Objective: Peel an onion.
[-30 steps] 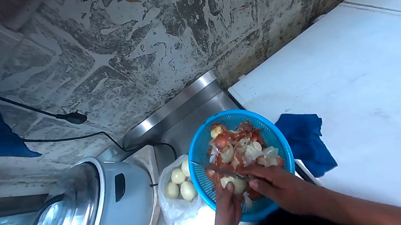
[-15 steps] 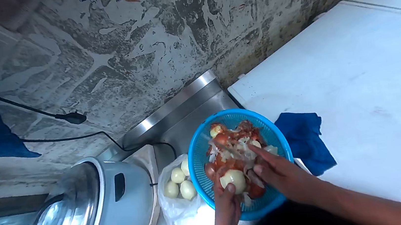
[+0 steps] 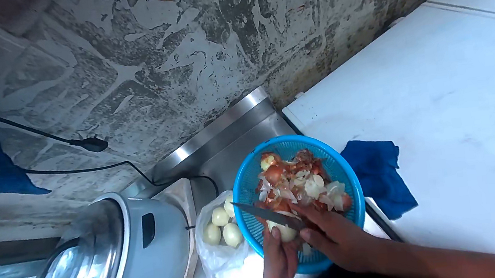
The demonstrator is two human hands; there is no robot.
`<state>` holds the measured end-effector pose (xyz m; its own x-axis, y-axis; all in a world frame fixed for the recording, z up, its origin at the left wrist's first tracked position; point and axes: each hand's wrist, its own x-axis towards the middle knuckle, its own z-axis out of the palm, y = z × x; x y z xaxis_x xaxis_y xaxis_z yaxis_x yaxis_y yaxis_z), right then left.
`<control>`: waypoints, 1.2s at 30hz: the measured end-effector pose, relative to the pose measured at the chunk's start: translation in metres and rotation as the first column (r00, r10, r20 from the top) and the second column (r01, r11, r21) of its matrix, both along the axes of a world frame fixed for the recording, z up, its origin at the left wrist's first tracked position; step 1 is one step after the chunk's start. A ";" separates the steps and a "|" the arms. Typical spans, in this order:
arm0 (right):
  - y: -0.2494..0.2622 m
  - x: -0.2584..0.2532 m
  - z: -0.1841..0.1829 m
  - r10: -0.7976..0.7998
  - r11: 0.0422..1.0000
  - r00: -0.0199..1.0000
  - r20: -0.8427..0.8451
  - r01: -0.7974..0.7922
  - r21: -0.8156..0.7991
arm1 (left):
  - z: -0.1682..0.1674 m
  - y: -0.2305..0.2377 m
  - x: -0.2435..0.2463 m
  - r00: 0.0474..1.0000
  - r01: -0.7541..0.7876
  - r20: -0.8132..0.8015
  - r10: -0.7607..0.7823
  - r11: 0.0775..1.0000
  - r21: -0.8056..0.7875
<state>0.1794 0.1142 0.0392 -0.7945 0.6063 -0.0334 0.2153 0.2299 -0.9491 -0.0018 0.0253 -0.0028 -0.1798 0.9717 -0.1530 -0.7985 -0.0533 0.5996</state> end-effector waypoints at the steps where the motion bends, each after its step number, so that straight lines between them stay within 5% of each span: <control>1: -0.001 0.000 0.000 0.005 1.000 1.000 0.006 -0.005 0.012 | 0.000 0.000 0.000 1.000 -0.006 0.000 0.006 1.000 0.002; 14: -0.007 -0.007 -0.004 -0.120 0.993 0.993 -0.008 0.120 0.005 | -0.002 0.004 -0.006 0.990 0.134 0.023 -0.136 0.988 0.071; 26: -0.008 -0.015 0.003 -0.190 0.981 0.982 -0.017 0.190 0.026 | -0.008 0.003 -0.008 0.994 0.111 -0.006 -0.111 0.990 0.087; 32: 0.026 -0.003 0.004 -0.298 0.938 0.944 0.139 0.317 -0.140 | -0.010 -0.012 -0.007 0.981 0.186 -0.086 -0.176 0.975 0.125; 36: 0.034 0.007 0.009 -0.213 0.953 0.966 0.145 0.238 -0.186 | -0.007 -0.009 -0.005 0.997 0.074 -0.022 -0.073 0.996 0.056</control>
<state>0.1868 0.1481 0.0483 -0.6201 0.7401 -0.2603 0.3564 -0.0299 -0.9339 -0.0068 0.0165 -0.0098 -0.1097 0.9894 -0.0946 -0.7894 -0.0289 0.6132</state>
